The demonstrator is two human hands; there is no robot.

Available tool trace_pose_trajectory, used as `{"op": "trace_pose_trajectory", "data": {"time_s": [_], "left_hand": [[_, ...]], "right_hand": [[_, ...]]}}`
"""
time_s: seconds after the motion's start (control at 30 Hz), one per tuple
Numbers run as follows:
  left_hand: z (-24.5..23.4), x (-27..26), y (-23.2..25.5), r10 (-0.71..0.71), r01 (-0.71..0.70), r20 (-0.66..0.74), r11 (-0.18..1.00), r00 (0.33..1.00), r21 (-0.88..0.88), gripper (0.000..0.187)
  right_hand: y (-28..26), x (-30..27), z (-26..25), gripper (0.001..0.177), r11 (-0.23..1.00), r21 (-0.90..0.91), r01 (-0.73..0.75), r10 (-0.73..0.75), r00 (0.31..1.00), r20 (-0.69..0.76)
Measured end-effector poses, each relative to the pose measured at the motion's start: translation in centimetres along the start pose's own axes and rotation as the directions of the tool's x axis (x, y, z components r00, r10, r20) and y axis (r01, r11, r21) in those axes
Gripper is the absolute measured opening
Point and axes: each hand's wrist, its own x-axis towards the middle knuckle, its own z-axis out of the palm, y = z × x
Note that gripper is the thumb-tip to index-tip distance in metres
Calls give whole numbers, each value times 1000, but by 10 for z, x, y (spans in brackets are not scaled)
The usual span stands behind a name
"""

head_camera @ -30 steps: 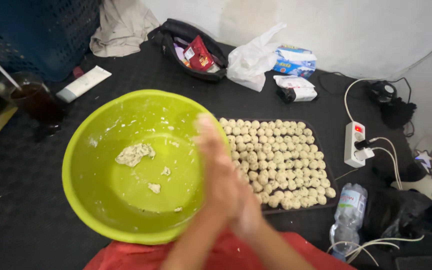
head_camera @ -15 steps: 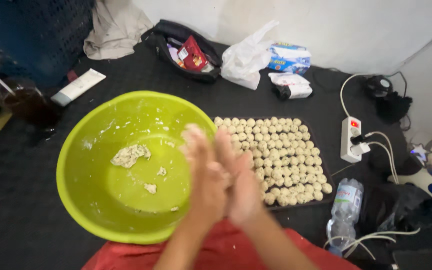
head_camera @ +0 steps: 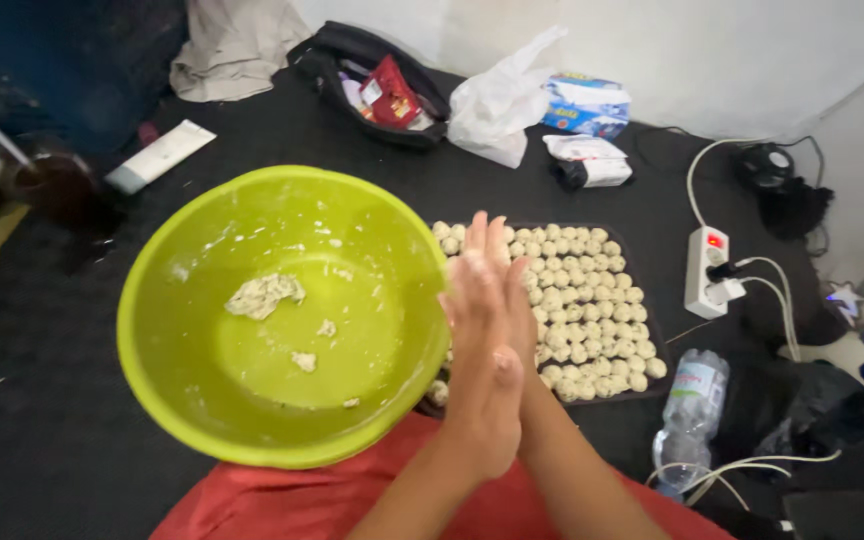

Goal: The person takes small portions of dough from a green bowl and rolls them into balls by hand, placing the finished balls onto a black tray.

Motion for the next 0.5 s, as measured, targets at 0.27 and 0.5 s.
{"op": "trace_pose_trajectory", "data": {"time_s": [0.27,0.5], "left_hand": [[-20,-3,-53,-53,76,-71,921,996,382,87],[-21,8,-39,-148,149,24,988,989,-33,93]], "right_hand": [[-4,-47,15,75,970,2,-242,242,969,-49],[27,-19,-61,45,808,522,-272,460,845,-272]]}}
